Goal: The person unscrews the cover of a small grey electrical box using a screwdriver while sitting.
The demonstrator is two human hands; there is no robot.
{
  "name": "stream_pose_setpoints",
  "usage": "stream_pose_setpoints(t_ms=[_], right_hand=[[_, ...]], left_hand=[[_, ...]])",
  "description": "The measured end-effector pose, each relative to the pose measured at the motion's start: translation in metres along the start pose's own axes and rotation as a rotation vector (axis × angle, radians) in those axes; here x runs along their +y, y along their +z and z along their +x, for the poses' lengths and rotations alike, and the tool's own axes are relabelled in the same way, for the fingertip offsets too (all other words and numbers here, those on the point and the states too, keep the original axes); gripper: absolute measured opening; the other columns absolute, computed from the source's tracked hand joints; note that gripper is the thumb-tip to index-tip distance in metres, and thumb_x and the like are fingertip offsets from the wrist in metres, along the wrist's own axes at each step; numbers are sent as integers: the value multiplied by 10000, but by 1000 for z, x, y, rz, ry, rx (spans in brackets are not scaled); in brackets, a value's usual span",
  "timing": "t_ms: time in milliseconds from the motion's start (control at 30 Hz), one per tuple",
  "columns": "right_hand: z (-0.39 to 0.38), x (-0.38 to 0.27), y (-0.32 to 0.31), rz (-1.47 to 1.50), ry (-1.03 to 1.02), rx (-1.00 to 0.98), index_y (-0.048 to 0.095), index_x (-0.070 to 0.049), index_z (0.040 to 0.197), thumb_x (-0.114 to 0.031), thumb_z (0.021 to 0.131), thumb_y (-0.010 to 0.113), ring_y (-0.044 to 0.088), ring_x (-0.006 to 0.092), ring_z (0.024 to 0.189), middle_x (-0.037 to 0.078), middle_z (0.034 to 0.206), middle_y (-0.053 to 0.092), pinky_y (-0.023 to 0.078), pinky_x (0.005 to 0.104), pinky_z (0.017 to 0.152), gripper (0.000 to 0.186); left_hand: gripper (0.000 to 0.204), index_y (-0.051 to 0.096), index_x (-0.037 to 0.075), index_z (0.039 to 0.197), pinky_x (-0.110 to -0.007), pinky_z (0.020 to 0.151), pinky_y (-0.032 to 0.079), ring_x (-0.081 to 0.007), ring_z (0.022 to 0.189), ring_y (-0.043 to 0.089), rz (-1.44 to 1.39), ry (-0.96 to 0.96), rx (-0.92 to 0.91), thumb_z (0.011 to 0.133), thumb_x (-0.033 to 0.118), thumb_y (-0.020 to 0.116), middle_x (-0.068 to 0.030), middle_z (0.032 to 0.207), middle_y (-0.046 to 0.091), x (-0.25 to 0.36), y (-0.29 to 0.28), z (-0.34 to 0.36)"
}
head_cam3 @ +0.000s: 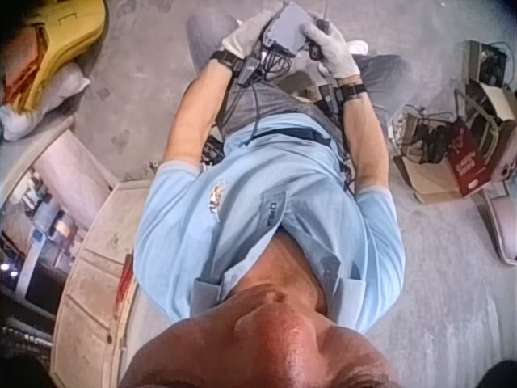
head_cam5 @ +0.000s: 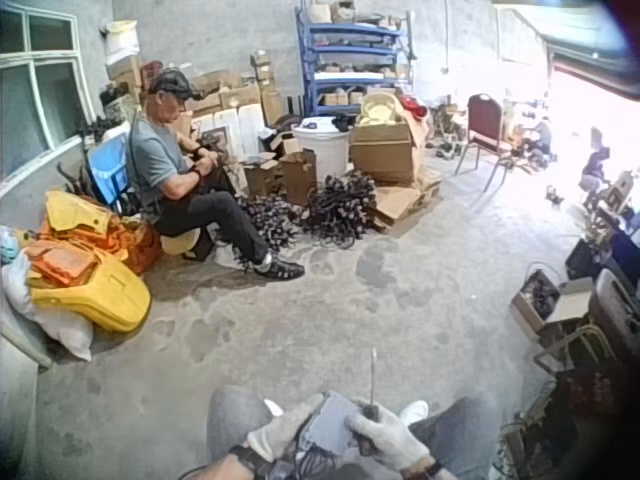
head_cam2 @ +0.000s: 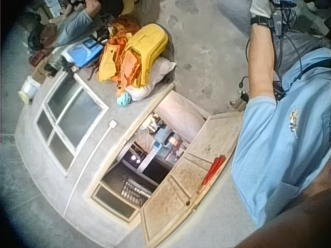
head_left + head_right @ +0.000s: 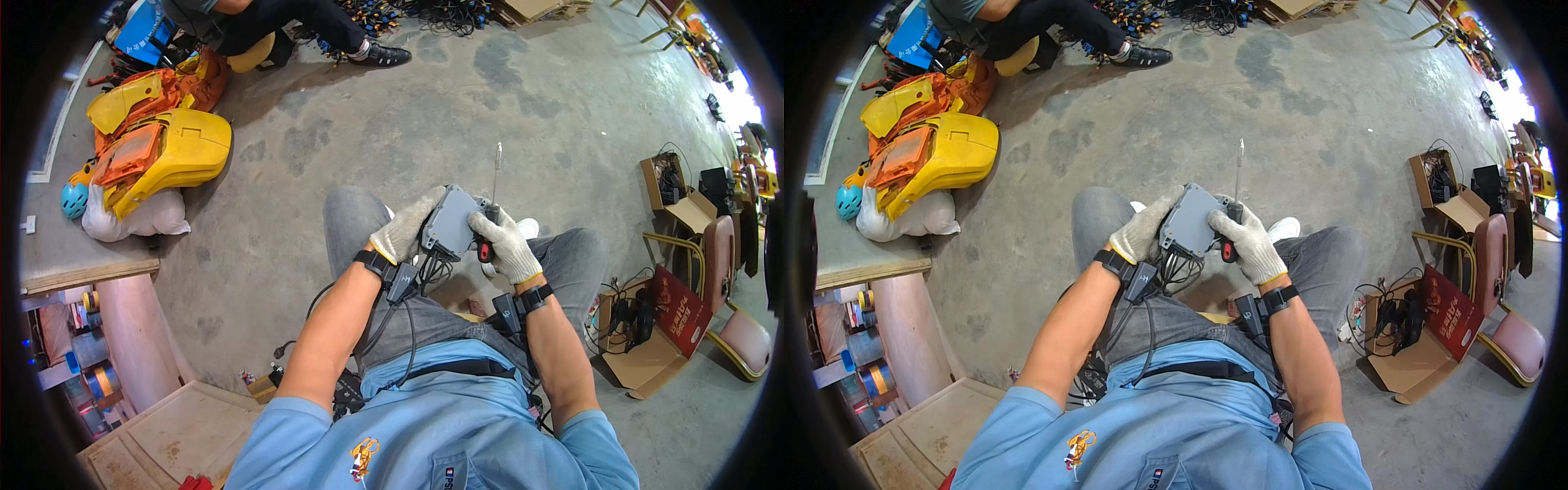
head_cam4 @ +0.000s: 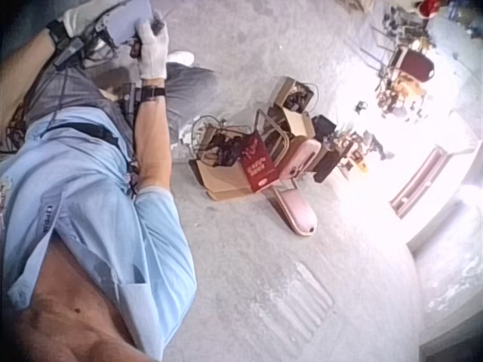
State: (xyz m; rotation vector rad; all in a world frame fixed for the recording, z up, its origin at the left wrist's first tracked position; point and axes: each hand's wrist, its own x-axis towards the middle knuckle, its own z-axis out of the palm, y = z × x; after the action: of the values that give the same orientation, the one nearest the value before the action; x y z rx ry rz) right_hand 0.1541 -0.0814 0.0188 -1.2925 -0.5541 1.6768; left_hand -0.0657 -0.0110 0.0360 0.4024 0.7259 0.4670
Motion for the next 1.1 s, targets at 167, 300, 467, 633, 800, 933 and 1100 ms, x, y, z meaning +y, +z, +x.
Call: stream_pose_setpoints(t_ms=[167,300,467,633,800,933,1100], right_hand=[[-3,-6,-2,70,28,93,689,-20,1254,-168,975,828,670,133,897,33,1040,703,582,306,806,345],[-6,-18,-10,-25,47,165,692,-8,1238,-150,981,802,639,113,864,14,991,682,577,292,800,313],[0,-18,-27,-155,14,256,717,7,1209,-153,971,801,630,109,812,6,956,679,556,277,744,298],[7,-11,-48,-205,-61,384,735,38,1210,-163,933,821,677,123,750,54,925,733,568,282,675,353],[13,-10,-57,-7,-93,497,734,12,1110,-168,961,831,686,154,733,47,913,715,622,320,670,252],[13,-4,-50,171,-5,471,702,-19,992,-170,986,818,681,177,727,43,891,690,631,343,671,190],[-4,7,-9,243,98,257,682,-11,1124,-152,1015,782,709,188,749,70,951,705,631,350,673,205]], left_hand=[[613,649,24,1470,-313,957,622,-173,1152,723,77,-52,47,1130,530,594,-121,1307,740,-6,-9,4],[649,628,5,1471,-338,930,616,-194,1122,726,81,-39,0,1104,541,635,-122,1300,735,-10,-10,6],[622,563,-25,1521,-384,1077,552,-242,1222,683,364,105,203,1068,367,731,-154,1409,671,-14,-20,12],[347,727,-5,1294,-375,1006,594,-218,1076,736,217,252,230,1078,265,702,-109,1148,762,-8,-24,12],[372,758,-5,1243,-368,975,624,-227,1051,760,291,-192,-130,1084,326,699,-111,1153,773,-6,-4,8],[522,699,-42,1365,-377,986,630,-238,1138,737,374,-156,-142,1075,391,728,-144,1271,752,-14,-13,12],[653,671,-134,1340,-393,1049,612,-263,1180,727,621,-197,134,1022,421,802,-184,1293,742,-15,-12,17]])
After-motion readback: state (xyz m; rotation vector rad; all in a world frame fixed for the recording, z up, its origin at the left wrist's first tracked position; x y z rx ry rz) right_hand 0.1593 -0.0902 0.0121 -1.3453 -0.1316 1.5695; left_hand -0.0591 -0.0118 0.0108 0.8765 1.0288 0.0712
